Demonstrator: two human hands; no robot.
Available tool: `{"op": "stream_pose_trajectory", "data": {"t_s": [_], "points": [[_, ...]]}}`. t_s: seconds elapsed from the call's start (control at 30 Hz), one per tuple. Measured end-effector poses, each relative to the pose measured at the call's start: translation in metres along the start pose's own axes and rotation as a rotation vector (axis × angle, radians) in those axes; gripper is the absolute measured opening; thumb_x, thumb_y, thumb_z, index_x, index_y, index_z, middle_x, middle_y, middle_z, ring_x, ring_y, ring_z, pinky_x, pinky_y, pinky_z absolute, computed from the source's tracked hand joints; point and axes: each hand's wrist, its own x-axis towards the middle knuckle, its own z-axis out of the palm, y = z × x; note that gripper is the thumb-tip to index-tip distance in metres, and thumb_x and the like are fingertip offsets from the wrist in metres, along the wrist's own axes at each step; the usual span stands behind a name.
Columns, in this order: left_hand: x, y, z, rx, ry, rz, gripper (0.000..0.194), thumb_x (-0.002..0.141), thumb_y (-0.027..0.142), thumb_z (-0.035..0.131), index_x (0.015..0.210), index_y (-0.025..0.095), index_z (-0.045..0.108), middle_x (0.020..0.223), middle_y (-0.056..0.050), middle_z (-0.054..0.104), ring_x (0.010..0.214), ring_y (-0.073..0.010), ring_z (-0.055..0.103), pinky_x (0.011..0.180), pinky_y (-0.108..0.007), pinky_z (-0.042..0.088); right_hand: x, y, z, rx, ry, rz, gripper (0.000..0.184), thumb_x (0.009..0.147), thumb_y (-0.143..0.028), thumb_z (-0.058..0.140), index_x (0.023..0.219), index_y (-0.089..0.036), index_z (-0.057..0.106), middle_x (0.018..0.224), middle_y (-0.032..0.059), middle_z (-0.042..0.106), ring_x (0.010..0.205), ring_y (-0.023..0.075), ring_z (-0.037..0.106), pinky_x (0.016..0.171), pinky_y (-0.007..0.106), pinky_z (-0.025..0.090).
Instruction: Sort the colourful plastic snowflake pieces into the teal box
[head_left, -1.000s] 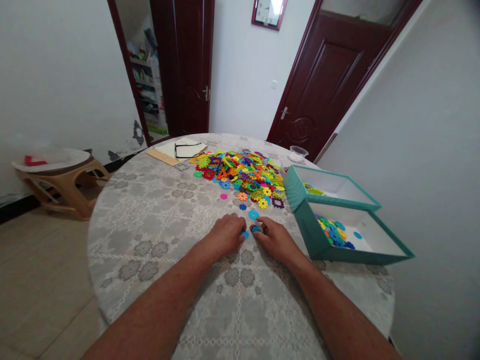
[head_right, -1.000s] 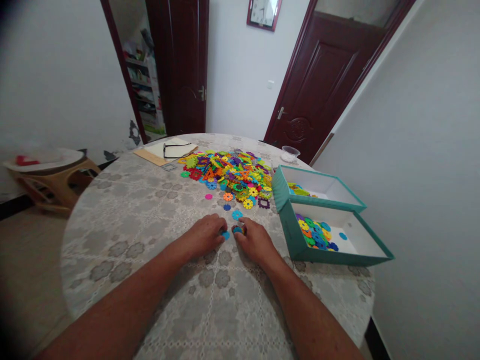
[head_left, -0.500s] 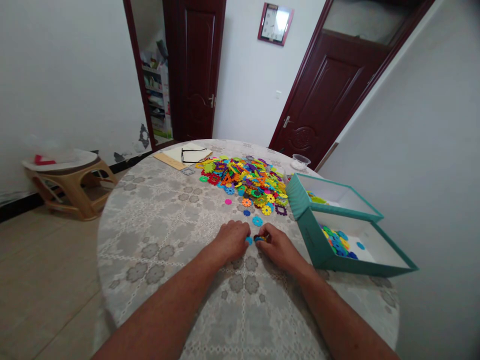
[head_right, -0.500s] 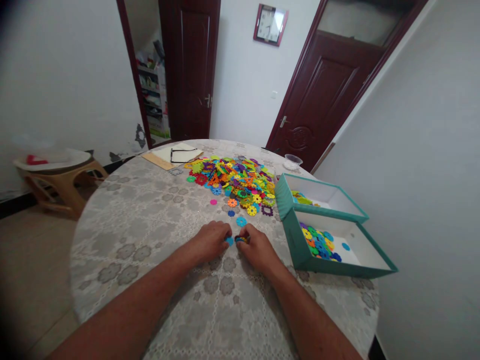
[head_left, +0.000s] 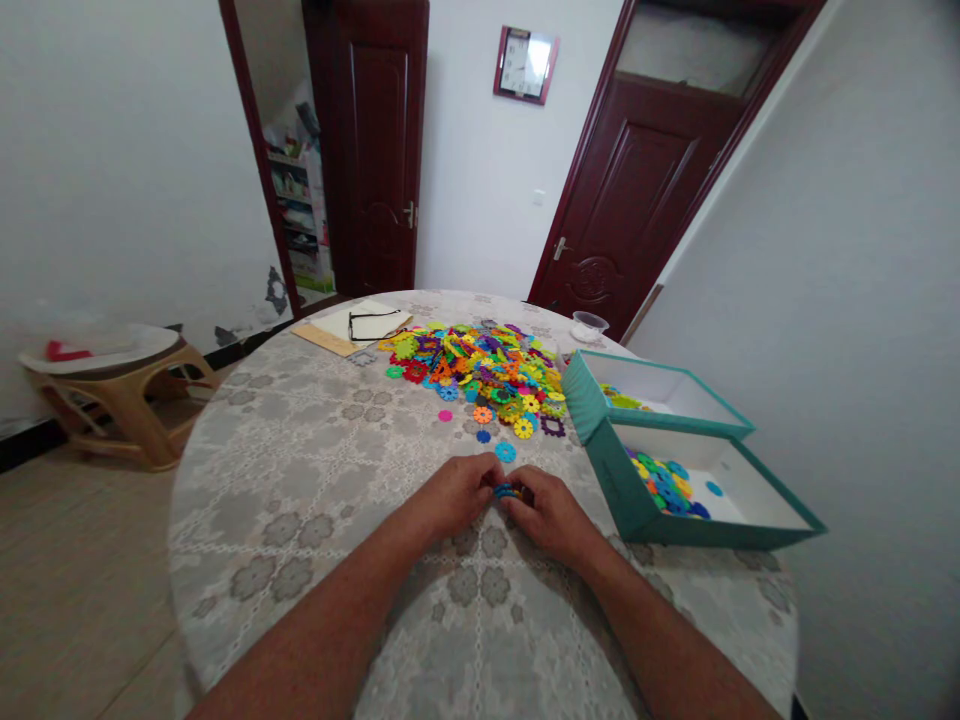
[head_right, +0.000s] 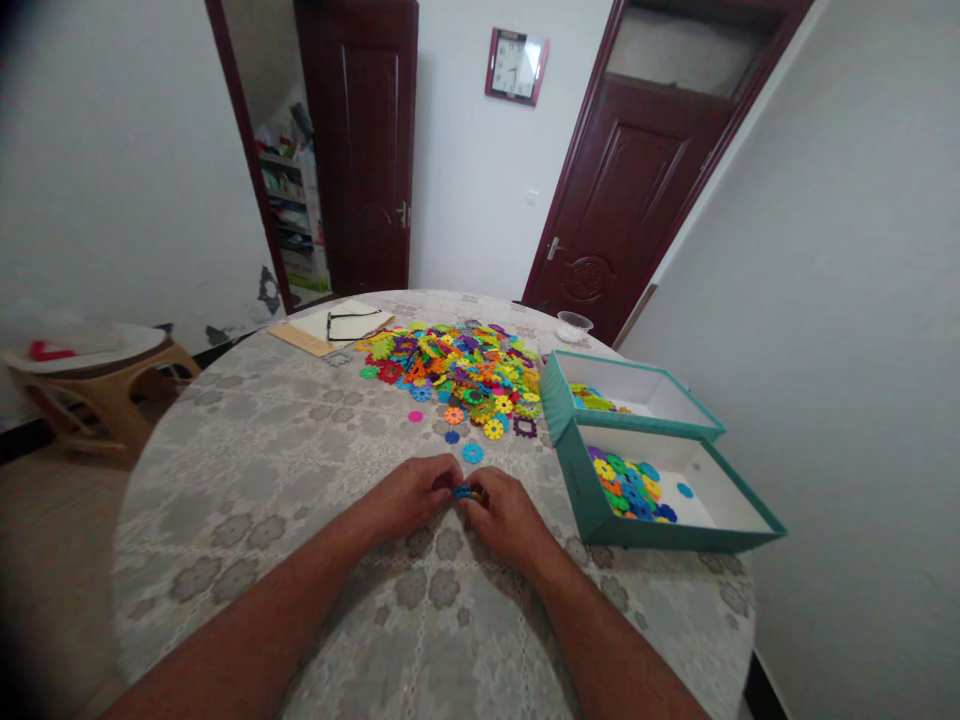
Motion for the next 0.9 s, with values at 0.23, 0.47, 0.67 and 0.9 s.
{"op": "stream_pose_trajectory", "data": {"t_s": [0.23,0.47,0.67,0.9], "points": [[0.006,-0.007,-0.002,0.057,0.289,0.024,0.017,0.09,0.015,0.054,0.099,0.023,0.067,0.104,-0.004,0.071,0.102,-0.0192,0.067,0.096,-0.032,0.053,-0.01,-0.008,-0.046,-0.29,0.376,-0.143,0.011,0.101,-0.024,0.055,0.105,-0.021,0.064,0.099,0.009,0.067,0.092,0.0235,0.062,0.084,0.034,0.047],[0.011,-0.023,0.002,0.164,0.341,-0.03,0.023,0.091,0.015,0.055,0.11,0.022,0.067,0.117,-0.008,0.071,0.118,-0.0221,0.065,0.111,-0.037,0.048,-0.033,0.032,-0.119,-0.739,0.801,0.11,0.015,0.099,-0.029,0.056,0.102,-0.018,0.067,0.097,0.0136,0.069,0.093,0.0304,0.061,0.087,0.042,0.047],[0.013,-0.032,0.008,0.199,0.347,0.002,0.027,0.094,0.019,0.056,0.119,0.022,0.067,0.124,-0.009,0.071,0.124,-0.0232,0.064,0.114,-0.039,0.048,-0.03,0.038,-0.116,-0.683,0.838,0.019,0.021,0.102,-0.021,0.051,0.113,-0.016,0.068,0.108,0.0155,0.071,0.105,0.0311,0.061,0.097,0.046,0.046],[0.017,-0.045,0.012,0.187,0.387,0.004,0.033,0.094,0.023,0.058,0.125,0.018,0.066,0.122,-0.011,0.069,0.112,-0.0248,0.067,0.102,-0.041,0.055,-0.012,0.003,-0.037,-0.383,0.372,-0.172,0.022,0.101,-0.014,0.051,0.112,-0.019,0.069,0.108,0.0102,0.07,0.107,0.0253,0.061,0.097,0.037,0.049]]}}
